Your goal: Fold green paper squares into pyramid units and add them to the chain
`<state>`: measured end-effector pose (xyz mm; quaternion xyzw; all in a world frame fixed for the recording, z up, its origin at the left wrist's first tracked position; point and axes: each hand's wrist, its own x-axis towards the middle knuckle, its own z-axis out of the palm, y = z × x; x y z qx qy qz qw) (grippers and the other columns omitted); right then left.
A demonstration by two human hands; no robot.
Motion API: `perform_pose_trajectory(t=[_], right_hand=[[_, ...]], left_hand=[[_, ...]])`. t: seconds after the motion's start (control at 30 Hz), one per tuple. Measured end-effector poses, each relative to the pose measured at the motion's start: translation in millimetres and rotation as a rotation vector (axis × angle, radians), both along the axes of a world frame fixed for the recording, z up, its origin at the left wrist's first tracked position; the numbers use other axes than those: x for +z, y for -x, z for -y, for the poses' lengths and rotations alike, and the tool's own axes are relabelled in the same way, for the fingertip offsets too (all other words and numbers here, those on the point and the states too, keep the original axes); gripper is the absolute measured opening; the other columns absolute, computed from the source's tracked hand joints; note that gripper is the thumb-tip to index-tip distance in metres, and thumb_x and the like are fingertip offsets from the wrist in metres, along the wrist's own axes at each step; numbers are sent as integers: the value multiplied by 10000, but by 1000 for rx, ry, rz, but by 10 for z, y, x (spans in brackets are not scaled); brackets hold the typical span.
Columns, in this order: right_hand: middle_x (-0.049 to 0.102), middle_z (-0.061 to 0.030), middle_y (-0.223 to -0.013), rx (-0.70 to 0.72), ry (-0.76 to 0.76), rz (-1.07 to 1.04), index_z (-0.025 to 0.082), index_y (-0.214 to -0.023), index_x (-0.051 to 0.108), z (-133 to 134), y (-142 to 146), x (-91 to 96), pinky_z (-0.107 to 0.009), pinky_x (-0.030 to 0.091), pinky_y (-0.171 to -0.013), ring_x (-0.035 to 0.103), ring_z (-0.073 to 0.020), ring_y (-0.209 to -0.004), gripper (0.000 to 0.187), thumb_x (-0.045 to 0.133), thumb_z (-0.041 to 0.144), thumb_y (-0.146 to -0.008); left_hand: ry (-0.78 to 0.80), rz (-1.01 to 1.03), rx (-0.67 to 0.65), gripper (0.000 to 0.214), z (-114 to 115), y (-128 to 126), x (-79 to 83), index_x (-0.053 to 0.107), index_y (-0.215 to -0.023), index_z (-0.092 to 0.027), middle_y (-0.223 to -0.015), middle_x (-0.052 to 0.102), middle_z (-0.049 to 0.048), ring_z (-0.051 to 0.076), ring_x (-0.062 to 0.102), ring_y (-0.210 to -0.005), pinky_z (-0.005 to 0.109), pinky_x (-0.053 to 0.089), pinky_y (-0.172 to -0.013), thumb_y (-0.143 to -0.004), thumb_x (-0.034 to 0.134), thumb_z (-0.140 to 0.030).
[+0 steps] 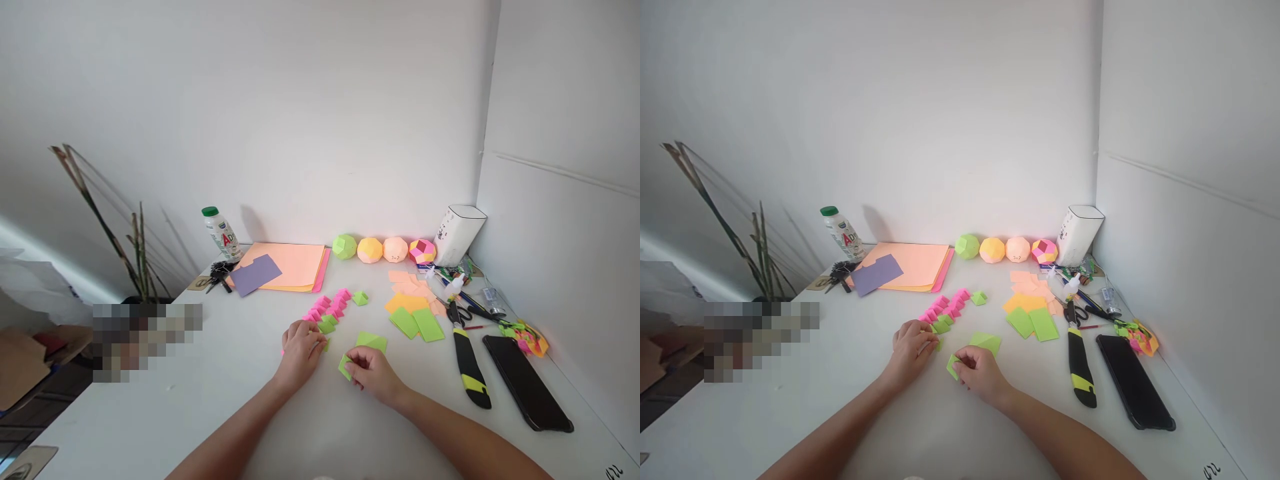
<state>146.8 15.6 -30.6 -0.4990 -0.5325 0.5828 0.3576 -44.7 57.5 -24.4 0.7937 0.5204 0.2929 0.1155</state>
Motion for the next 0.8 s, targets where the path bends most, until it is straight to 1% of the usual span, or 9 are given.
perform_pose_trajectory(t=[0.17, 0.27, 0.37, 0.43, 0.5, 0.63, 0.8], right_hand=[[517, 26, -610, 58, 2, 37, 155, -778, 584, -4, -19, -45, -206, 401, -446, 493, -103, -521, 124, 588, 273, -743], [508, 29, -607, 70, -7, 40, 156, -778, 584, -13, -28, -58, -206, 409, -446, 497, -106, -524, 119, 582, 269, -743], [506, 32, -608, 74, -16, 49, 159, -774, 583, -16, -28, -67, -206, 416, -449, 507, -107, -528, 108, 578, 262, -744], [511, 31, -614, 71, -21, 57, 160, -775, 584, -15, -25, -73, -207, 418, -453, 513, -108, -533, 104, 580, 259, -743], [513, 30, -616, 70, -27, 59, 162, -773, 586, -13, -23, -78, -208, 415, -455, 510, -108, -534, 102, 582, 259, -742], [499, 35, -589, 70, -35, 55, 166, -751, 586, -8, -23, -79, -211, 400, -449, 476, -101, -508, 98, 589, 263, -740], [492, 36, -579, 66, -42, 50, 173, -737, 591, -2, -19, -71, -216, 398, -453, 463, -101, -499, 94, 599, 267, -732]], left_hand=[[-153, -83, 61, 233, -43, -2, -74, 692, -714, -238, -1005, 588, 70, 290, 439, -1081, 479, 351, -896, -840, 506, -172], [-249, -83, 57, 225, -72, 25, -81, 697, -755, -248, -994, 606, 65, 288, 438, -1101, 473, 336, -916, -847, 508, -169], [-316, -75, 71, 213, -118, 83, -58, 690, -800, -236, -960, 623, 66, 275, 466, -1072, 452, 345, -900, -856, 500, -160], [-315, -99, 98, 204, -168, 135, -30, 691, -813, -232, -932, 626, 67, 270, 487, -1028, 444, 354, -873, -851, 506, -155], [-282, -152, 93, 189, -231, 183, 0, 696, -791, -230, -938, 617, 73, 269, 495, -997, 446, 357, -858, -834, 527, -156], [-225, -263, 41, 168, -345, 228, 36, 709, -795, -255, -937, 589, 81, 279, 487, -961, 458, 357, -852, -780, 577, -153], [-246, -363, -39, 212, -388, 214, 27, 706, -845, -258, -931, 566, 84, 277, 463, -937, 466, 354, -869, -744, 577, -124]])
